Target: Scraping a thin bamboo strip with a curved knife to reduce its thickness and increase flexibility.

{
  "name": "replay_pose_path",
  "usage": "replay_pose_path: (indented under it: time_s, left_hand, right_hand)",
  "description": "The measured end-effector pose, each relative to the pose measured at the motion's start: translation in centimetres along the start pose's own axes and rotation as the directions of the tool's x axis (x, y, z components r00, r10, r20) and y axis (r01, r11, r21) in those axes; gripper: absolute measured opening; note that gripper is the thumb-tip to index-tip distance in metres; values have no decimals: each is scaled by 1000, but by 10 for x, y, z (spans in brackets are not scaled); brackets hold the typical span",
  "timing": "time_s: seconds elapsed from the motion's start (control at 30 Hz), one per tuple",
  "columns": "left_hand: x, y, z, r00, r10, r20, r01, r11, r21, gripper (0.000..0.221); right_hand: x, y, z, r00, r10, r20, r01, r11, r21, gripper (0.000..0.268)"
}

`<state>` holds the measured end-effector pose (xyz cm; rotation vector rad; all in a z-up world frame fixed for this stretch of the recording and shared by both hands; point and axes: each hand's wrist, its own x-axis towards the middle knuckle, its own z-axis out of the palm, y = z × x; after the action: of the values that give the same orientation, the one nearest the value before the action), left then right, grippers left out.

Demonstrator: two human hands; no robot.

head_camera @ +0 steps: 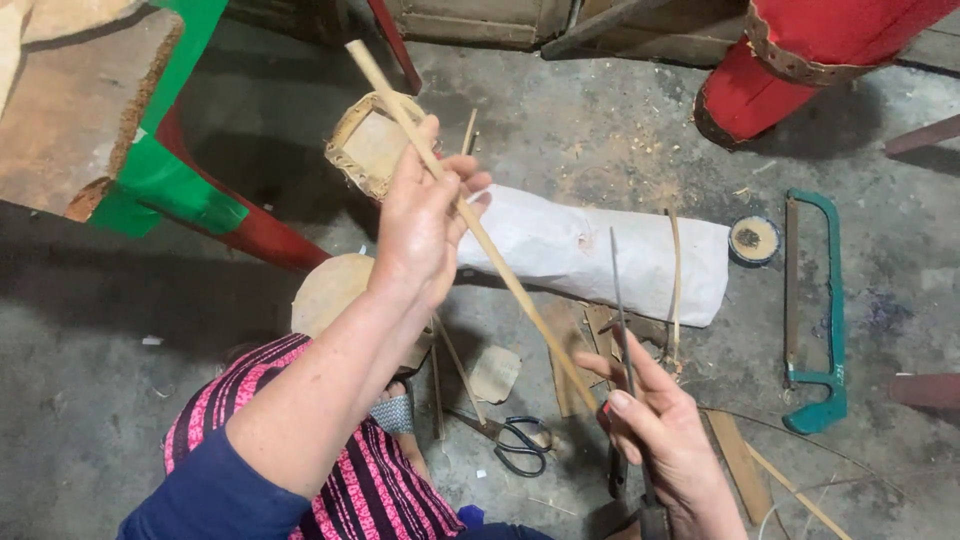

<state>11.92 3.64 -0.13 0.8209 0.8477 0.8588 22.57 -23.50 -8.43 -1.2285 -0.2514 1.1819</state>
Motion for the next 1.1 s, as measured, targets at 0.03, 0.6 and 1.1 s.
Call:
replay_pose_path:
  time_s: [0.03,0.6,1.1]
  left_hand:
    - [1,1,1,1000,-1,2,1,1000,1,72]
    - [-5,-1,-6,870,398,292,-484,802,349,29]
    - [-26,-55,-25,808,-74,585,-133,943,304,35]
  right_hand:
    - [1,1,0,1000,-1,-2,1,1000,1,74]
    - [0,-5,-10,998,20,-67,-25,997,-68,78]
    - [-29,-52,14,956,-234,176,191,954,230,73]
